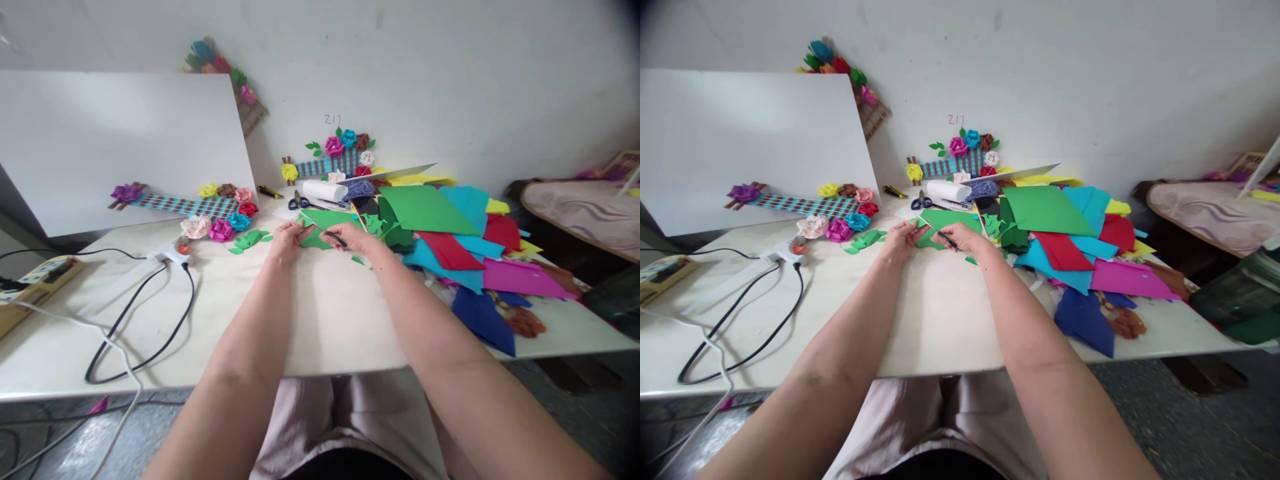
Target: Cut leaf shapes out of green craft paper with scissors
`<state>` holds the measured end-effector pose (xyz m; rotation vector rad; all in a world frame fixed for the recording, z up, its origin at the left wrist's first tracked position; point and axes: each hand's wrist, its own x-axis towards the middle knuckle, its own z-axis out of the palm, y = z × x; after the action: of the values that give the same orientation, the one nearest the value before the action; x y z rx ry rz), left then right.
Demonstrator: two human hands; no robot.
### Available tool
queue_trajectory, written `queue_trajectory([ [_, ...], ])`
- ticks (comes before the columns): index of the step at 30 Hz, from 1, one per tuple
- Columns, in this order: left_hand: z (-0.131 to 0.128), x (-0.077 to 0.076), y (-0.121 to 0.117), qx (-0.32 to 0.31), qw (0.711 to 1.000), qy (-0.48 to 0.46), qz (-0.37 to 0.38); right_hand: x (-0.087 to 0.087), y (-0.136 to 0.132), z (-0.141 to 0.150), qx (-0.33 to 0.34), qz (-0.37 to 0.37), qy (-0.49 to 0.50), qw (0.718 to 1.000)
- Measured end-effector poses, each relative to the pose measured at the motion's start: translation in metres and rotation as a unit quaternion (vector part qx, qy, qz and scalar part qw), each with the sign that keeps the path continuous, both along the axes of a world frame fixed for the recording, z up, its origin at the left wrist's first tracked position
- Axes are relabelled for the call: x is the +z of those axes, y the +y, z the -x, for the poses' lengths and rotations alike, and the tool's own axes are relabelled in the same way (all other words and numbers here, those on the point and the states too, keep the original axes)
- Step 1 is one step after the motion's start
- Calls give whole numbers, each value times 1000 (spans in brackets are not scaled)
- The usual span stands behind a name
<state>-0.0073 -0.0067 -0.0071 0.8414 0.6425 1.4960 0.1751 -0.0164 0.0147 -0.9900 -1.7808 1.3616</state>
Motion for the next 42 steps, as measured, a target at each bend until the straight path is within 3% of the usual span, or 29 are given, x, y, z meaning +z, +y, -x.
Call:
queue_trajectory([
  [10, -1, 2, -2, 10, 1000, -8, 11, -11, 11, -2, -5, -49, -1, 999],
  [18, -1, 2, -3, 1, 1000, 17, -3, 5, -3, 2, -74, -18, -8, 997],
  [26, -1, 4, -6, -19, 999, 48, -20, 2, 1, -4, -87, -29, 17, 996],
  [35, -2, 3, -6, -35, 997, 67, -28, 14, -10, 0, -127, -19, 25, 991],
  [42, -2, 4, -8, -91, 989, 115, -27, 13, -7, 0, -151, -19, 80, 985],
])
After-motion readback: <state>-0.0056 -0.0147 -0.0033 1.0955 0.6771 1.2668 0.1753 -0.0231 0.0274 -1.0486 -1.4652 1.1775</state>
